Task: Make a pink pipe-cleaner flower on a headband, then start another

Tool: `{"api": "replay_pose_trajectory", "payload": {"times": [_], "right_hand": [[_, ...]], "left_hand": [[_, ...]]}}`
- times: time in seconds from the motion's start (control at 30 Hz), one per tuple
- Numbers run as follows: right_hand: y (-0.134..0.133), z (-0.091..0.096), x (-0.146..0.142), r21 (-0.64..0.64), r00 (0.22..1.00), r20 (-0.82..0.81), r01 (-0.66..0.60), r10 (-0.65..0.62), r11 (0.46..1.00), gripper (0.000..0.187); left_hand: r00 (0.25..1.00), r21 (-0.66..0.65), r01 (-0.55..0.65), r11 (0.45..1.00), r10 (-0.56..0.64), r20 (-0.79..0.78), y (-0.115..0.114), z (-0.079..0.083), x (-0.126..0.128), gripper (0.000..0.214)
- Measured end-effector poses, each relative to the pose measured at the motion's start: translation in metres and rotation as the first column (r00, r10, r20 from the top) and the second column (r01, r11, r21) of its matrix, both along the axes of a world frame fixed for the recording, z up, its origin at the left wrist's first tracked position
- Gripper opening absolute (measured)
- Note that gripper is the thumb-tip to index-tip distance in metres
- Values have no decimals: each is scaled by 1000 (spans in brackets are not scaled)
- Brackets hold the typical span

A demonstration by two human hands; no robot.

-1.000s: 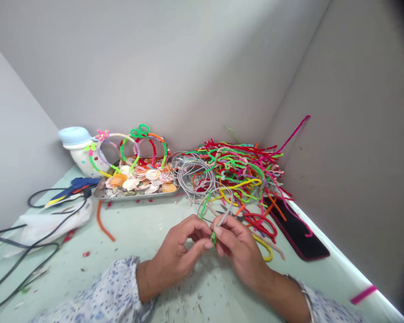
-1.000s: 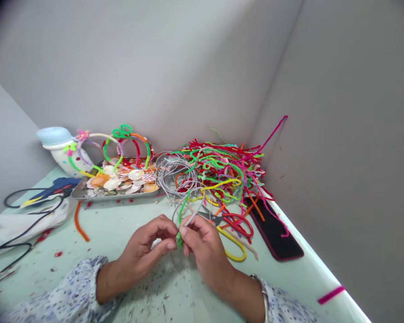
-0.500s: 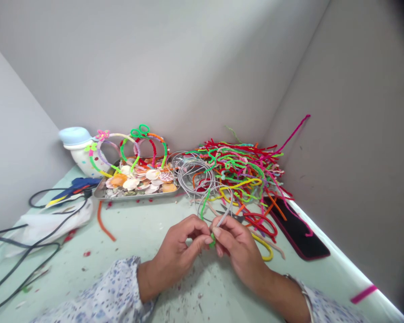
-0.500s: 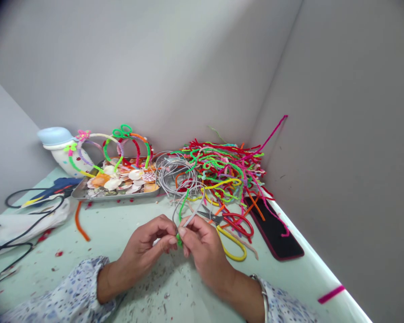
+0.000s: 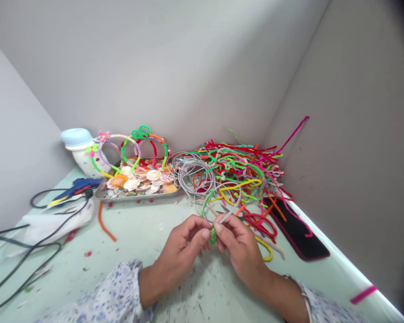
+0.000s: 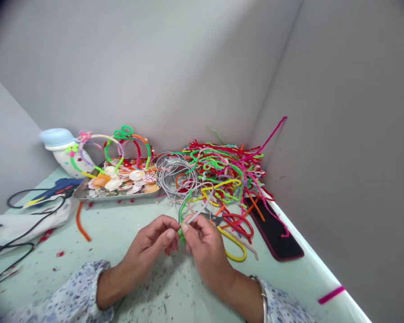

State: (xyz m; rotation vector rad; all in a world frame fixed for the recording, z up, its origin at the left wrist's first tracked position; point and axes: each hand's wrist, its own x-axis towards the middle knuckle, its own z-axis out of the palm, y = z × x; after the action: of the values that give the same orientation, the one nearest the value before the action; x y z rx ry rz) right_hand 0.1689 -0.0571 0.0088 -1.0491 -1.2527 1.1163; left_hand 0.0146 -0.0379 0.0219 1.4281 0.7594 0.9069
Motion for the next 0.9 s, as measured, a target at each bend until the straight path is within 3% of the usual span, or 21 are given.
{"api": "replay_pose_trajectory", "payload": {"times": [0.33,0.9], "right_hand": [[1,-4,-1,71,978,193,64,-77,995,15],[-2,-1,1,138,948,305,46,-86,989,12]], "left_hand": [[981,-58,-144,988,135,-139,-3,9,9,13],[980,-105,-132,986,114,-164,-2,10,8,12]]}}
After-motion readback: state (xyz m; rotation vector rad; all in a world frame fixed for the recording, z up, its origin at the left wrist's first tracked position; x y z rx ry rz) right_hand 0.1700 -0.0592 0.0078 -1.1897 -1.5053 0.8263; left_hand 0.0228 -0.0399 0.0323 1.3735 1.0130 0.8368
